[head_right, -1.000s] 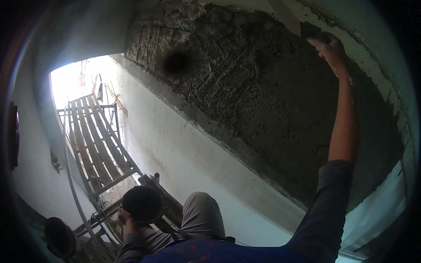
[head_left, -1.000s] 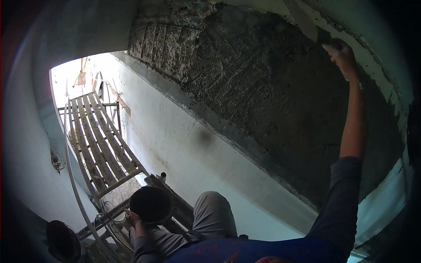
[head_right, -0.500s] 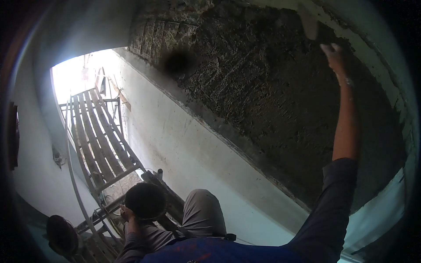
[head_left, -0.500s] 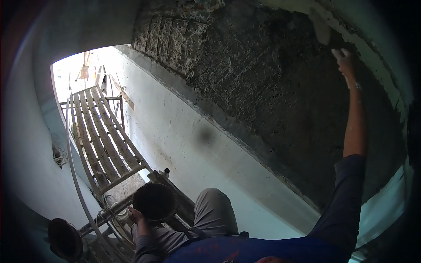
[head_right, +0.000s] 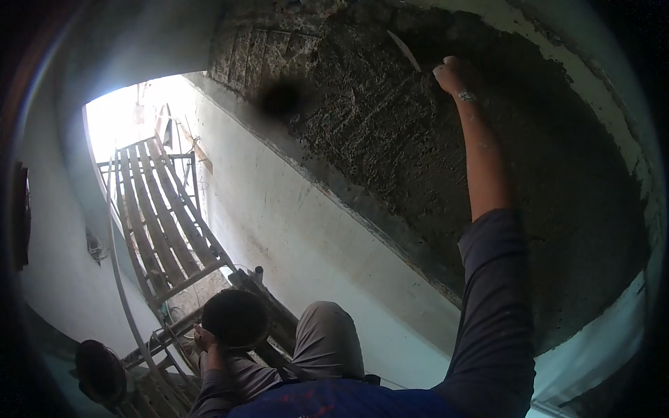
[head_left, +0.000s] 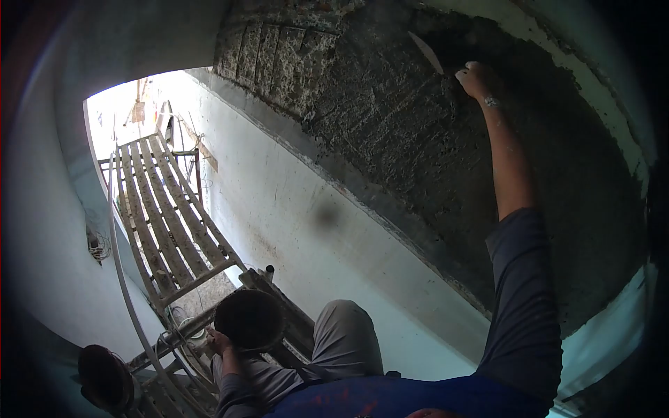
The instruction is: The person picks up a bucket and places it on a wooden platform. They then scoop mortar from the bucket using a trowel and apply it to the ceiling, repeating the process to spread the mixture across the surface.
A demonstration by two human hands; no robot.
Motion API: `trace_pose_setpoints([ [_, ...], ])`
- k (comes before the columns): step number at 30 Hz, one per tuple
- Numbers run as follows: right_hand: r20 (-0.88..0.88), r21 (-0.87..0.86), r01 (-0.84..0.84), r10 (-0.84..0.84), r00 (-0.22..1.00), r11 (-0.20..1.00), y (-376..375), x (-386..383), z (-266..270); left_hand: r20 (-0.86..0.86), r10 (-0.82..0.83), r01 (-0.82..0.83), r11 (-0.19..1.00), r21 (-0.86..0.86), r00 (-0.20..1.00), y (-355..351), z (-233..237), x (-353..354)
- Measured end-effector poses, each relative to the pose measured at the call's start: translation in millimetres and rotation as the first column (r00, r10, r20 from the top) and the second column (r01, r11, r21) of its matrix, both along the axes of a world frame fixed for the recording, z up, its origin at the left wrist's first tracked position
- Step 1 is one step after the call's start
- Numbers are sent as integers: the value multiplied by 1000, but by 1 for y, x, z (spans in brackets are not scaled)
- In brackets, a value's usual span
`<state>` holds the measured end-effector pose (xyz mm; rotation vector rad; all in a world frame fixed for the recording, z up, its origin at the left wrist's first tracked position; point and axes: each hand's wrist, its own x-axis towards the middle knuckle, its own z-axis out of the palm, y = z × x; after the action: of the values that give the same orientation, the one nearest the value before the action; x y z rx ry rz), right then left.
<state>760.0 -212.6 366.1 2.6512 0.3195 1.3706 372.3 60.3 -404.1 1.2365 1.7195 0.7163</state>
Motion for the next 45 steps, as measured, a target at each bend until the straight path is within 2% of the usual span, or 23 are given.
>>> trace_pose_setpoints([
  [10,83,78,84,-91,992,993,-74,-40,32,24,-87,88,995,-42,996,6,-13,-3],
  [11,92,75,93,-100,991,993,-84,-44,36,33,-60,60,998,2,998,8,-19,-1],
  [13,139,39,93,-98,985,995,-101,-48,47,51,-7,2,996,88,999,10,-39,3],
  [16,168,30,97,-100,981,995,-125,-50,64,53,5,-8,998,62,999,7,-35,3],
  [19,228,2,81,-79,970,997,-142,-50,80,30,-83,85,995,-44,996,9,-29,-1],
  [26,293,-47,159,-139,946,986,-152,-79,94,78,-88,92,995,-43,993,13,-42,0],
  [29,418,-207,87,8,908,974,-195,-23,122,53,-97,102,989,-103,994,6,-6,-3],
  [31,503,-182,225,-106,858,957,-179,-47,114,28,-118,121,982,-145,993,4,7,-5],
  [32,542,-164,293,-162,824,942,-169,-62,109,37,-117,120,988,-100,992,6,-3,-4],
  [33,537,-148,299,-178,825,943,-164,-69,108,46,-116,119,992,-53,992,11,-27,-2],
  [35,525,-115,311,-208,825,943,-156,-80,105,56,-109,109,994,-5,992,14,-41,0],
  [38,427,66,-78,43,903,995,-125,-116,84,65,-91,91,996,-2,994,13,-40,1],
  [40,179,281,-318,276,944,906,-123,-93,89,76,-86,87,996,1,993,14,-42,1],
  [41,71,404,-398,406,911,824,-124,-81,91,52,-84,84,996,0,995,13,-40,0],
  [44,-220,548,-511,703,677,663,-81,-85,67,21,-71,71,997,-10,997,4,-8,-2],
  [45,-265,544,-435,639,722,717,-74,-80,67,38,-63,64,998,-16,997,2,-5,-2],
])
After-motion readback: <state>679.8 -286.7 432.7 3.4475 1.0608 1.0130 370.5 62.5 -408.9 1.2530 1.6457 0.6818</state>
